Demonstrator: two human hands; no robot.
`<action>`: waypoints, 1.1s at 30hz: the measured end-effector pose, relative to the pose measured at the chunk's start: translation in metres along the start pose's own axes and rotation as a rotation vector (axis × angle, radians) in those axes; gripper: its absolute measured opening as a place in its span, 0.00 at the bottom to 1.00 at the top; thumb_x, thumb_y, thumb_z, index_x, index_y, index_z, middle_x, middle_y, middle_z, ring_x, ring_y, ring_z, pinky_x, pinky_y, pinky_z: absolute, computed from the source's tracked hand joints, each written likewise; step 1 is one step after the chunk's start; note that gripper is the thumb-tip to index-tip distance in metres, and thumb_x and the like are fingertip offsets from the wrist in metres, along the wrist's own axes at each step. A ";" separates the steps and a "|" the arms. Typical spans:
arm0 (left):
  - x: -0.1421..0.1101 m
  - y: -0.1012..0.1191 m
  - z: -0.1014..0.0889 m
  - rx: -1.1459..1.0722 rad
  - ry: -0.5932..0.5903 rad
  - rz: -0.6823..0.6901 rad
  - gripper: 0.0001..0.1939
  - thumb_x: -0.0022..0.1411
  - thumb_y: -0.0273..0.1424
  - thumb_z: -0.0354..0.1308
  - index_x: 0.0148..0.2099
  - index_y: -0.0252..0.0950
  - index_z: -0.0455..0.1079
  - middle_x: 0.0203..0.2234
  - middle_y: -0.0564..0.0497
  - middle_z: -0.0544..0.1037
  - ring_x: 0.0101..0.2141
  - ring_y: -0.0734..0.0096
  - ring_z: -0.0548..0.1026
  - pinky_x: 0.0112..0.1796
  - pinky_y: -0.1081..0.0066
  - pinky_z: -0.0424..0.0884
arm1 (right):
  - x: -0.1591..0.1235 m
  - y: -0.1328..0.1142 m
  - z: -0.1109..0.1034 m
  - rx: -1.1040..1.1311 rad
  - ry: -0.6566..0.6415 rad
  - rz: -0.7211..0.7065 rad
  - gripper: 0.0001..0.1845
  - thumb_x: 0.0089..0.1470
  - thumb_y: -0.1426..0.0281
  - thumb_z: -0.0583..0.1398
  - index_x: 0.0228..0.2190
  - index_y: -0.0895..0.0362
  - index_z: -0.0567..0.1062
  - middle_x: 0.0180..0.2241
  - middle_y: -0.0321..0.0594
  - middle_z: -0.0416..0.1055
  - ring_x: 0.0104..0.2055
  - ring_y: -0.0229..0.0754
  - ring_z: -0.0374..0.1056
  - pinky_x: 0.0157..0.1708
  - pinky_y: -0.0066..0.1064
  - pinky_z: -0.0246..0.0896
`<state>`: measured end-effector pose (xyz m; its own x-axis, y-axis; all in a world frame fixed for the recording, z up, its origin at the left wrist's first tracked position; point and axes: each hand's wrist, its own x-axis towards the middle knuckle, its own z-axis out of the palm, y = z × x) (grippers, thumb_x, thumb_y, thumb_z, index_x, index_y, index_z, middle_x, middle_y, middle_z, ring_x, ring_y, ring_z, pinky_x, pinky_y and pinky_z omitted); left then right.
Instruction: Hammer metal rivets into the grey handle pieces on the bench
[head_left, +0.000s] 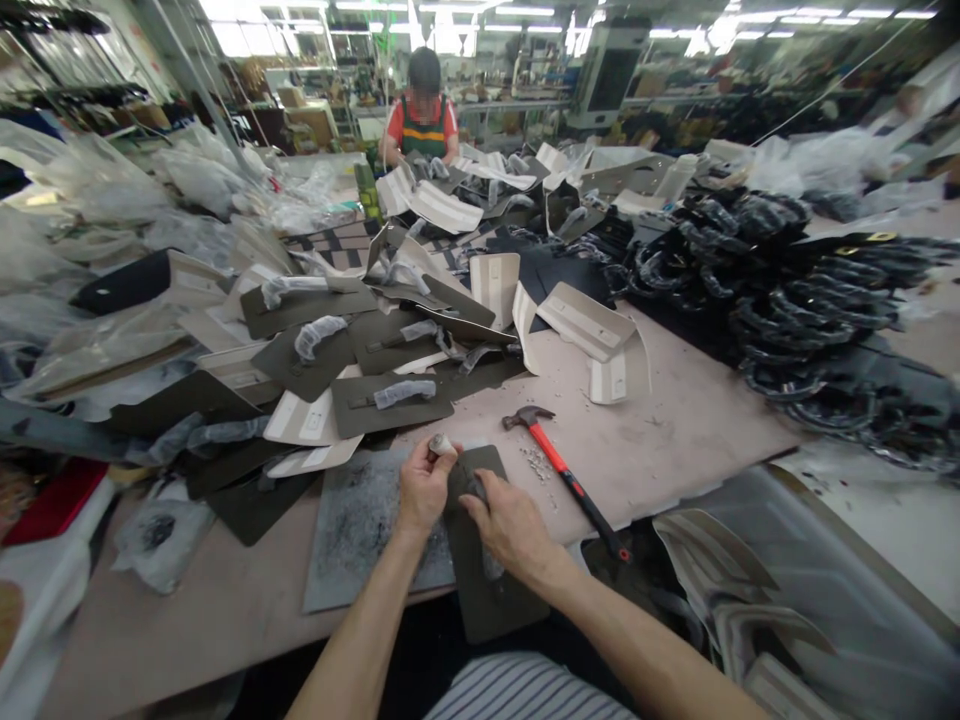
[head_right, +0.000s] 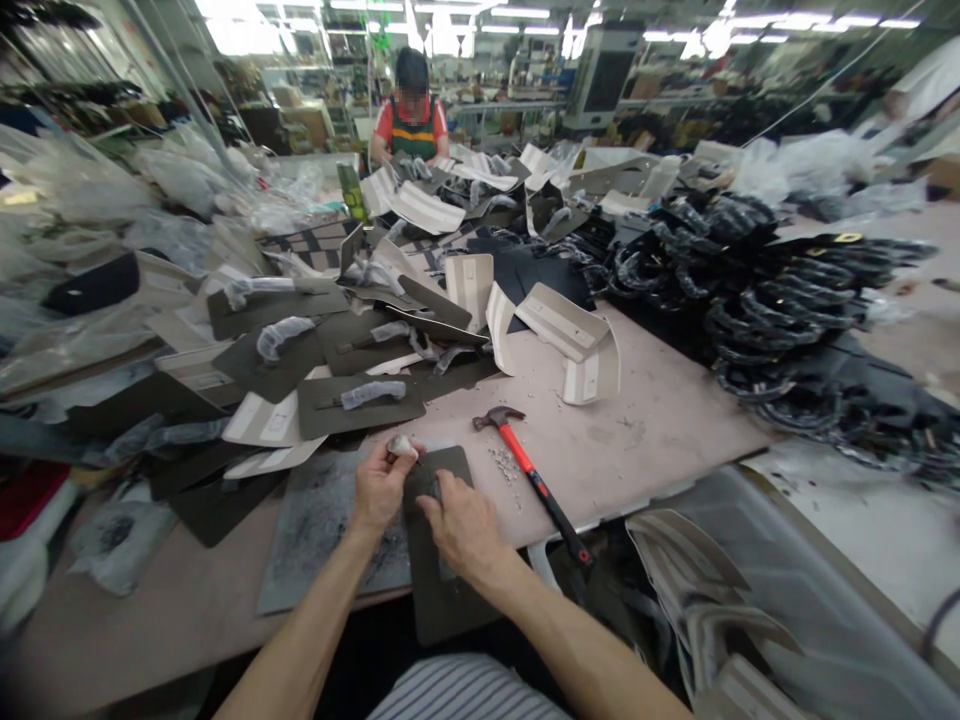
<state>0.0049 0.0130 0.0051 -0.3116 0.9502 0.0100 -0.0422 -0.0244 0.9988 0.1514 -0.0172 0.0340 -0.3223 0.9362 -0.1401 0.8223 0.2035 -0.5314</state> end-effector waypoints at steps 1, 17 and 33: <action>0.000 -0.005 0.002 0.013 -0.030 -0.002 0.12 0.58 0.36 0.63 0.41 0.33 0.73 0.34 0.47 0.82 0.36 0.66 0.79 0.39 0.70 0.74 | -0.001 0.001 0.003 0.029 -0.002 0.017 0.20 0.64 0.62 0.53 0.54 0.58 0.65 0.47 0.49 0.74 0.47 0.50 0.72 0.44 0.35 0.62; 0.000 -0.024 0.004 0.201 -0.168 0.006 0.11 0.62 0.37 0.60 0.43 0.36 0.73 0.36 0.47 0.82 0.39 0.64 0.80 0.43 0.68 0.74 | -0.010 0.076 -0.014 0.153 0.379 0.025 0.24 0.63 0.60 0.52 0.55 0.61 0.65 0.44 0.50 0.70 0.46 0.49 0.67 0.47 0.41 0.63; -0.001 -0.017 0.010 0.222 -0.116 -0.022 0.12 0.61 0.39 0.61 0.41 0.35 0.73 0.35 0.47 0.83 0.38 0.64 0.80 0.42 0.68 0.74 | -0.005 0.087 -0.046 -0.075 0.276 -0.077 0.25 0.61 0.66 0.55 0.57 0.60 0.64 0.56 0.54 0.63 0.57 0.55 0.59 0.54 0.47 0.57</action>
<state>0.0152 0.0154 -0.0119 -0.2012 0.9794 -0.0188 0.1656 0.0529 0.9848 0.2460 0.0093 0.0275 -0.2542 0.9575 0.1361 0.8361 0.2883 -0.4666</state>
